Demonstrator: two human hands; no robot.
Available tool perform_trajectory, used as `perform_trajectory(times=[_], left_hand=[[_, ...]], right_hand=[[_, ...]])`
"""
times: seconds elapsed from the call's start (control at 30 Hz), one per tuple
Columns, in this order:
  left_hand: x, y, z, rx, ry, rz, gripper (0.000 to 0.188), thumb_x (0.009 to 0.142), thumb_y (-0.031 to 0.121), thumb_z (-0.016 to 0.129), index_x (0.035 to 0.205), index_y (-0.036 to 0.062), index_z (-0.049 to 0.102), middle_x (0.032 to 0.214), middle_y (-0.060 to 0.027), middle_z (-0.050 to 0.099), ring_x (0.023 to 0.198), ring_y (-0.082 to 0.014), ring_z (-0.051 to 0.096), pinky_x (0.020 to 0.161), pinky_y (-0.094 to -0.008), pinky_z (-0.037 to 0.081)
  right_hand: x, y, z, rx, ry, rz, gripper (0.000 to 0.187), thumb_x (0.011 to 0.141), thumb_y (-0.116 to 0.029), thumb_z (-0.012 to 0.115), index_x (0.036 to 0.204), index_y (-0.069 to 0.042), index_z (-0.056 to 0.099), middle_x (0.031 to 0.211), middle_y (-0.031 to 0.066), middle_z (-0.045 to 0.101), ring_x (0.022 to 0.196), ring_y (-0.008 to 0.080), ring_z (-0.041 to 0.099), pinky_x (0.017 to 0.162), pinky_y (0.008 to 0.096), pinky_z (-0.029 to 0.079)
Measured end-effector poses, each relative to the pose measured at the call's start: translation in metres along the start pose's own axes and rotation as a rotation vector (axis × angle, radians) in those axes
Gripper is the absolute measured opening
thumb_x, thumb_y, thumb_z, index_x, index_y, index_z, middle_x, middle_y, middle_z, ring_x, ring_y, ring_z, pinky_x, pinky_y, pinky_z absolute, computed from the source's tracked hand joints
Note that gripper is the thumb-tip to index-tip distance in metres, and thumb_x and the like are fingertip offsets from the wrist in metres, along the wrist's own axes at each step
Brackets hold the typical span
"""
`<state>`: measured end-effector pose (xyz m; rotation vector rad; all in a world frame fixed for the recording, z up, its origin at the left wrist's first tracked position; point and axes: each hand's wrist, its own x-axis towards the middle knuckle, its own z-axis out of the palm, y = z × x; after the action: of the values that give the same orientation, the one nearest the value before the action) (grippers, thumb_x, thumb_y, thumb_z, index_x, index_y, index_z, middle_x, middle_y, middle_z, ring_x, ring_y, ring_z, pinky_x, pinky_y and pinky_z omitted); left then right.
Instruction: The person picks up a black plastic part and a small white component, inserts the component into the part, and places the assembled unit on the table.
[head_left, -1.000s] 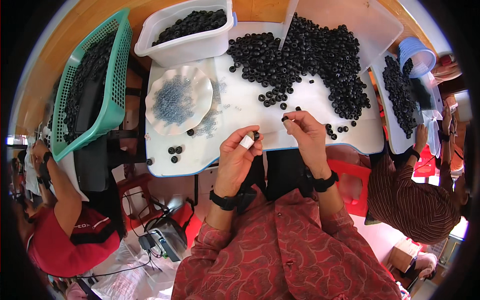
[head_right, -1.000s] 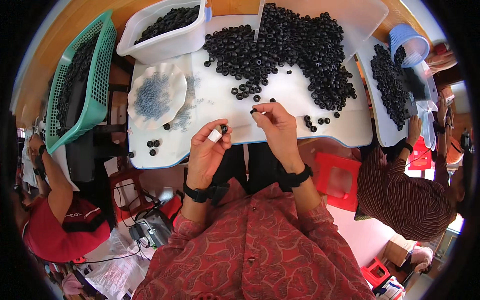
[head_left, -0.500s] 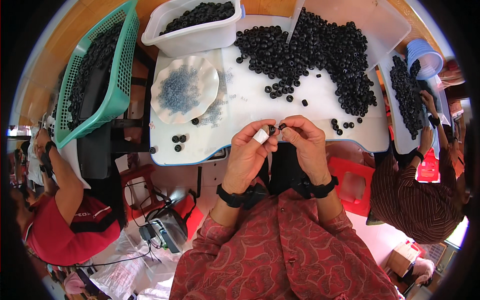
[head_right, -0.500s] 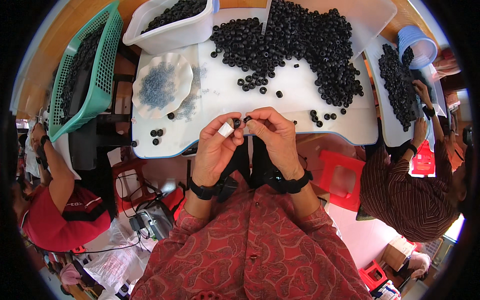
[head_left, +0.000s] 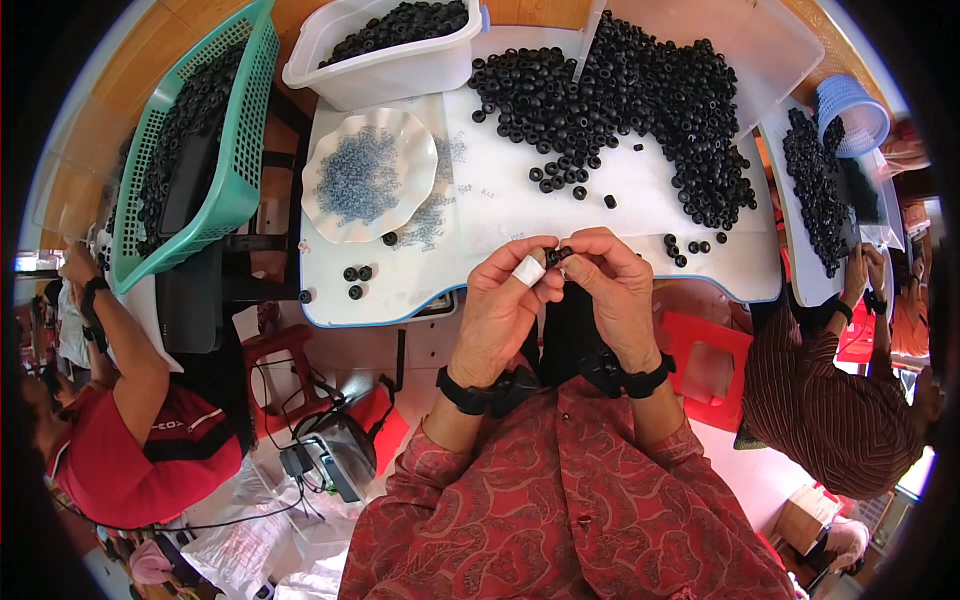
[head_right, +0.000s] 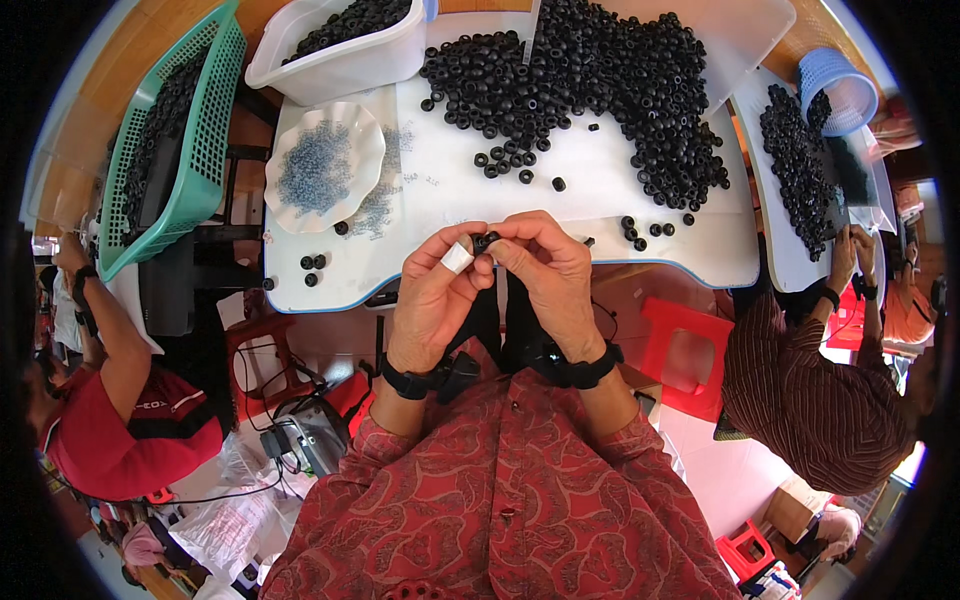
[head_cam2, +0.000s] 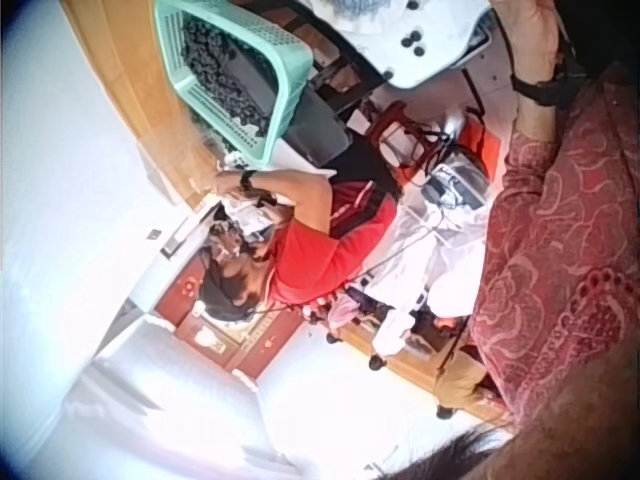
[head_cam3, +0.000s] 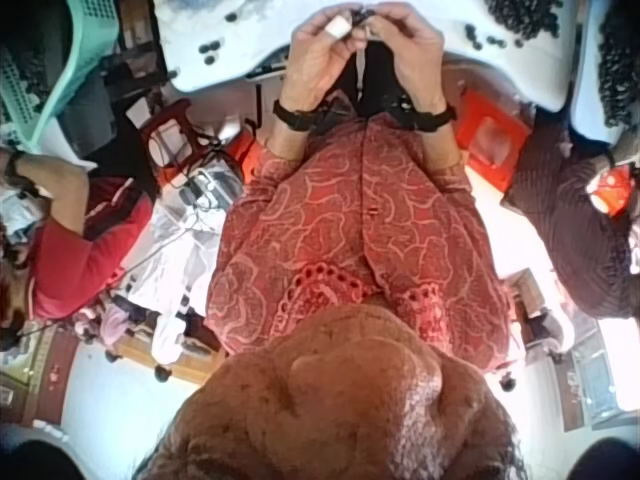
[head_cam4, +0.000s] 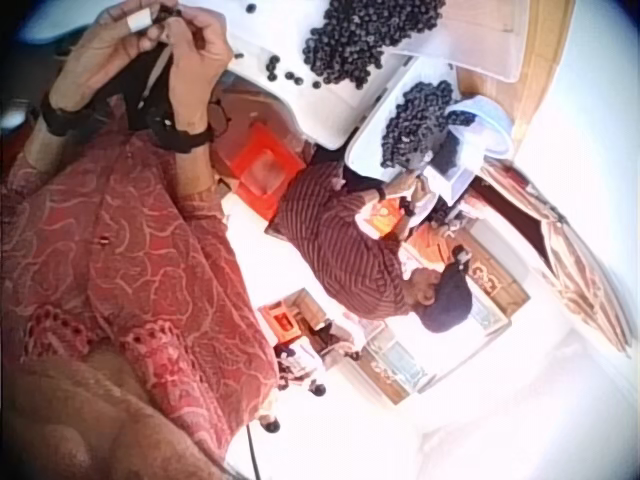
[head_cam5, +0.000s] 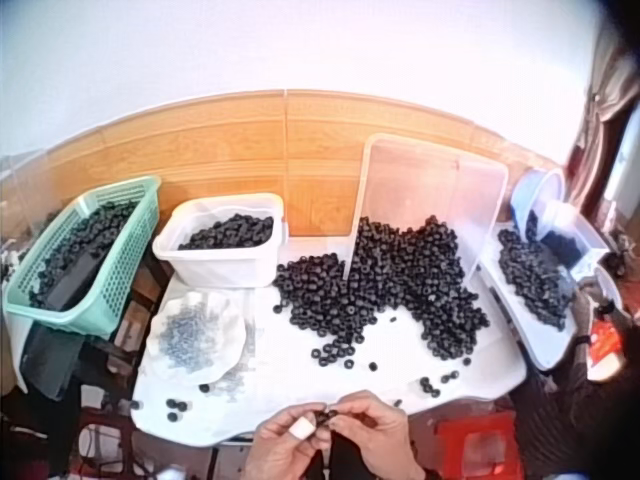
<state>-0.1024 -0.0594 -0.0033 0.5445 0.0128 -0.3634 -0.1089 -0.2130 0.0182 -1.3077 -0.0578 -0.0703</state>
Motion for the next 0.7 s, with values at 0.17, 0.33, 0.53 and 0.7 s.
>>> perform_trajectory(times=[0.17, 0.33, 0.53, 0.7], left_hand=[[-0.0007, -0.0014, -0.0001, 0.007, 0.022, 0.006, 0.025, 0.101, 0.007, 0.057, 0.123, -0.0035, 0.063, 0.110, -0.0102, 0.069, 0.085, -0.0134, 0.068, 0.075, -0.0268, 0.059], [-0.0016, -0.0014, 0.0009, 0.009, 0.026, 0.021, 0.025, 0.100, 0.007, 0.058, 0.123, -0.0035, 0.063, 0.111, -0.0103, 0.068, 0.085, -0.0137, 0.068, 0.076, -0.0272, 0.059], [-0.0031, -0.0008, 0.0019, 0.030, 0.030, 0.051, 0.025, 0.099, 0.006, 0.060, 0.123, -0.0032, 0.063, 0.109, -0.0100, 0.068, 0.085, -0.0139, 0.068, 0.076, -0.0273, 0.059], [-0.0026, -0.0018, 0.0018, 0.028, 0.038, 0.057, 0.025, 0.099, 0.006, 0.060, 0.122, -0.0029, 0.064, 0.109, -0.0099, 0.069, 0.085, -0.0138, 0.068, 0.076, -0.0273, 0.059]], right_hand=[[-0.0003, 0.0012, 0.0015, -0.013, -0.003, 0.001, 0.017, 0.092, 0.006, 0.066, 0.107, 0.001, 0.068, 0.105, 0.0029, 0.062, 0.093, 0.0092, 0.062, 0.085, 0.0232, 0.051], [-0.0016, -0.0004, 0.0031, -0.005, 0.001, 0.017, 0.016, 0.092, 0.006, 0.065, 0.107, 0.002, 0.068, 0.105, 0.0030, 0.062, 0.093, 0.0093, 0.062, 0.086, 0.0232, 0.051], [-0.0025, -0.0017, 0.0054, -0.044, -0.003, 0.000, 0.016, 0.092, 0.006, 0.064, 0.107, 0.002, 0.067, 0.106, 0.0037, 0.061, 0.095, 0.0102, 0.062, 0.087, 0.0236, 0.050], [-0.0024, -0.0005, 0.0075, -0.017, -0.008, -0.030, 0.016, 0.092, 0.006, 0.064, 0.107, 0.002, 0.067, 0.107, 0.0045, 0.061, 0.095, 0.0110, 0.063, 0.086, 0.0243, 0.051]])
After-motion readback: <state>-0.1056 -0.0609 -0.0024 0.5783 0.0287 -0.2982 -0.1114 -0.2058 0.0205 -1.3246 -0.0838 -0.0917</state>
